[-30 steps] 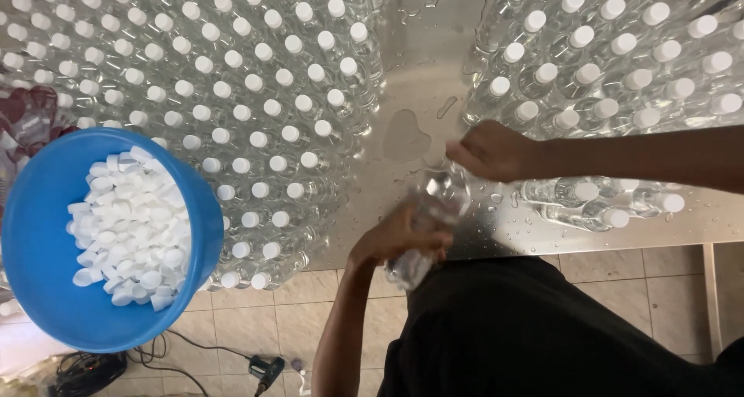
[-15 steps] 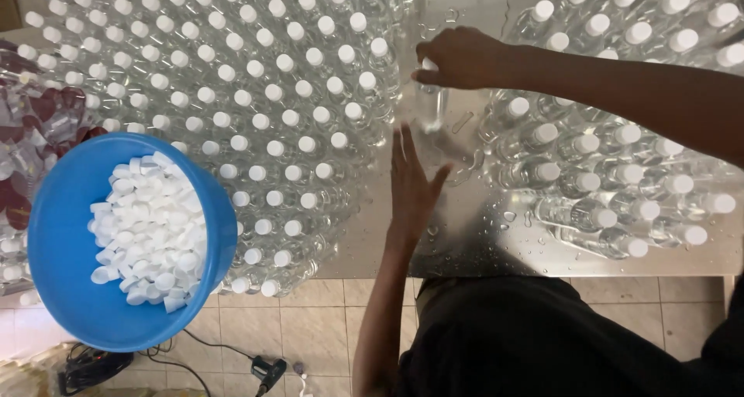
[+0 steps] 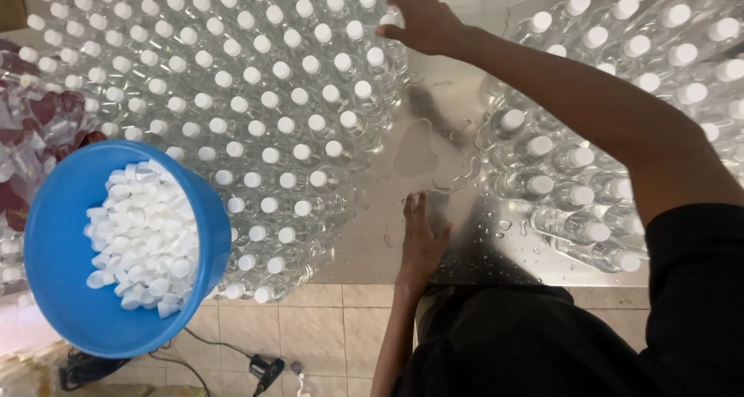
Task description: The person is manually placing plastic caps onto the tops of water bottles arranged on a metal work surface.
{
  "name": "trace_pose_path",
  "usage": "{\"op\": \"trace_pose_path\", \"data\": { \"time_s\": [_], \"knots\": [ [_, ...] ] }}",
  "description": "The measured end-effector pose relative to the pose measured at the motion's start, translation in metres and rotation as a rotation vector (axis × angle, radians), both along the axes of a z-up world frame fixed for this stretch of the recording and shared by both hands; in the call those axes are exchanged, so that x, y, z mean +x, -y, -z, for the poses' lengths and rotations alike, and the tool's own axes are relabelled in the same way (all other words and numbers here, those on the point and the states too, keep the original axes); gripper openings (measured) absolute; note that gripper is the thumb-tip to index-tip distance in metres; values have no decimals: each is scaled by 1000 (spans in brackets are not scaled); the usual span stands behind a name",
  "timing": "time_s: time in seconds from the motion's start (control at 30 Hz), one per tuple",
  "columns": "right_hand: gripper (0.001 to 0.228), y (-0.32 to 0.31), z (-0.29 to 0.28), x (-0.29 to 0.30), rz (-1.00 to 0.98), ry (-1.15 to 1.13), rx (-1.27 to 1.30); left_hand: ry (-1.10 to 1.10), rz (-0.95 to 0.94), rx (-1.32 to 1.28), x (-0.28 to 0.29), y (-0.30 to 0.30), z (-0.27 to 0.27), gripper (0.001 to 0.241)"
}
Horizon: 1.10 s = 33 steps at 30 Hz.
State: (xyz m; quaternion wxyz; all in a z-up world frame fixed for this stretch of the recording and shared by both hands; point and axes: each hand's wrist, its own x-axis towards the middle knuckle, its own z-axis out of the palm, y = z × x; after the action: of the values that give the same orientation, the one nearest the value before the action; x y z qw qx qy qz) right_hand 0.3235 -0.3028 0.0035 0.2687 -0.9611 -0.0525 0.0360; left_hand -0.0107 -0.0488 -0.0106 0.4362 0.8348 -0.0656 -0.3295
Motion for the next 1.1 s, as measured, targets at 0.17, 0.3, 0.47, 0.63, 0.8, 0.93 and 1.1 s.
{"op": "trace_pose_path", "data": {
  "time_s": [0.17, 0.3, 0.47, 0.63, 0.8, 0.93, 1.1],
  "knots": [
    [49, 95, -28, -56, -37, -138, -628, -63, -146, -97, -15, -22, -11, 83],
    [63, 112, -67, -146, -48, -381, -828, -115, -207, -38, -30, -41, 4, 79],
    [65, 83, -56, -216, 124, -433, -629, -93, -56, 34, -40, -55, 14, 81],
    [60, 61, -39, -237, 39, -357, -616, -56, -24, 15, -38, -50, 7, 79],
    [55, 49, 4, -236, 24, -270, -479, 76, -4, -49, -37, -39, 31, 89],
    [49, -10, 4, -272, -111, -194, -440, 203, 13, -176, -32, -23, 3, 119],
    [44, -54, -100, -285, -224, -264, -302, 278, -15, -186, -10, -17, -19, 134]
  ]
}}
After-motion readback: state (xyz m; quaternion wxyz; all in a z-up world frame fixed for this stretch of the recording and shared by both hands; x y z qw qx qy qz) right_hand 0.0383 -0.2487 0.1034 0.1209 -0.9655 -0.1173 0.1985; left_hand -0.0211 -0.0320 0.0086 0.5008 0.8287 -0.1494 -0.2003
